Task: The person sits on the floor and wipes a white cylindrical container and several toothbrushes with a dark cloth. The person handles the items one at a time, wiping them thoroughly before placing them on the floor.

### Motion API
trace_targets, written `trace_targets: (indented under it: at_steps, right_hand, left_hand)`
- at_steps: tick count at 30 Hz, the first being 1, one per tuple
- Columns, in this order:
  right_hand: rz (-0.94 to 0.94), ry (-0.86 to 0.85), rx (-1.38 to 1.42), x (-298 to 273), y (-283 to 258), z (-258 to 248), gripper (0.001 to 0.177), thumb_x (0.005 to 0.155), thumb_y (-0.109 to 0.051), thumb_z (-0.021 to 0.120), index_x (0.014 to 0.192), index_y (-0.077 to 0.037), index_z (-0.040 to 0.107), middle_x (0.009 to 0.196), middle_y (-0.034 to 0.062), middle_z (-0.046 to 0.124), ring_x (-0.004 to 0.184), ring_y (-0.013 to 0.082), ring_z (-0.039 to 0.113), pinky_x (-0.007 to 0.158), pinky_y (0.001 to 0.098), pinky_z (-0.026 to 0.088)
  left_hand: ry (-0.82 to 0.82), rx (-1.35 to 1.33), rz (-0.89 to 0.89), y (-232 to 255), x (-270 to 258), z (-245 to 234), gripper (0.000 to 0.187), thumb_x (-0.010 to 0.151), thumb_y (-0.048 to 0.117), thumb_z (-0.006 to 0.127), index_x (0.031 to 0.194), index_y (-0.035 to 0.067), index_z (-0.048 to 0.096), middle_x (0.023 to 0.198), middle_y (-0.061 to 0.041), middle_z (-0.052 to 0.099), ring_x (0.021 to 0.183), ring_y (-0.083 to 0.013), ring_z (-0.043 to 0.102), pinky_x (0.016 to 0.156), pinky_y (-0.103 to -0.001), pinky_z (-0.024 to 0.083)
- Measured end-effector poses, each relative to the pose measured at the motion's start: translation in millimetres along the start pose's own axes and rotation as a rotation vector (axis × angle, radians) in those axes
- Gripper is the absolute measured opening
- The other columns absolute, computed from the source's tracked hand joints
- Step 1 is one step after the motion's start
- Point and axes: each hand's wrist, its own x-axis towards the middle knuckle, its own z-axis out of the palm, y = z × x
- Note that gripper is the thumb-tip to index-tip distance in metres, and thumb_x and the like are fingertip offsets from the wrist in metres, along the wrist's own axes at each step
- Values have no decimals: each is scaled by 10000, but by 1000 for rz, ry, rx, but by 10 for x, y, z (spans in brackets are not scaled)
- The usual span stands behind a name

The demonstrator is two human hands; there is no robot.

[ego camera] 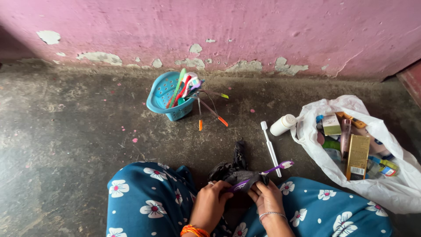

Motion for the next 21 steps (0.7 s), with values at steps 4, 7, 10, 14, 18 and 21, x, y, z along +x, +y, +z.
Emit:
trace_targets:
  at_steps: [4,7,10,14,18,21]
  right_hand:
    - [-36,-104,-61,8,5,-22,290,870,1,625,1159,-9,643,1069,130,720,977,277,713,845,461,610]
    - [-32,-96,-59,-18,20,-34,301,882,-14,623,1180,-21,665,1069,122,713,956,277,695,800,443,577]
    - [-23,-61,-14,-53,27,-31,289,895,-18,638,1183,-22,662,1072,117,700,958,272,680,799,426,569]
    - [-60,-61,59,-51,-45,23,271,891,-26,652,1162,-28,661,1073,102,713,993,252,690,833,413,579]
    - [-74,-27,161,-2,-48,-61,230,930,-87,656,1158,-59,663,1065,78,710,984,236,671,844,400,566]
    - [-94,-33,133,23,-10,-89,231,892,-53,653,1122,-59,675,1053,91,720,983,247,693,861,426,587]
  left_hand:
    - [-96,78,-13,66,-68,-39,321,823,204,790,1130,134,730,954,-156,733,857,-337,726,771,-412,574]
    - [-91,122,9,89,-78,-33,291,835,217,779,1112,140,736,953,-152,734,861,-337,723,778,-419,571]
    - [-74,149,19,60,-128,-7,265,838,216,778,1087,135,739,959,-147,733,871,-342,716,785,-424,567]
    - [-122,206,6,12,-134,11,267,838,225,774,1088,143,729,967,-133,719,883,-329,713,793,-414,568]
    - [-125,212,29,-115,-127,76,259,825,227,782,1056,123,729,965,-127,721,897,-327,714,797,-409,572]
    - [-139,230,82,-174,-120,127,264,837,249,785,1057,118,721,956,-117,726,918,-318,717,799,-415,568]
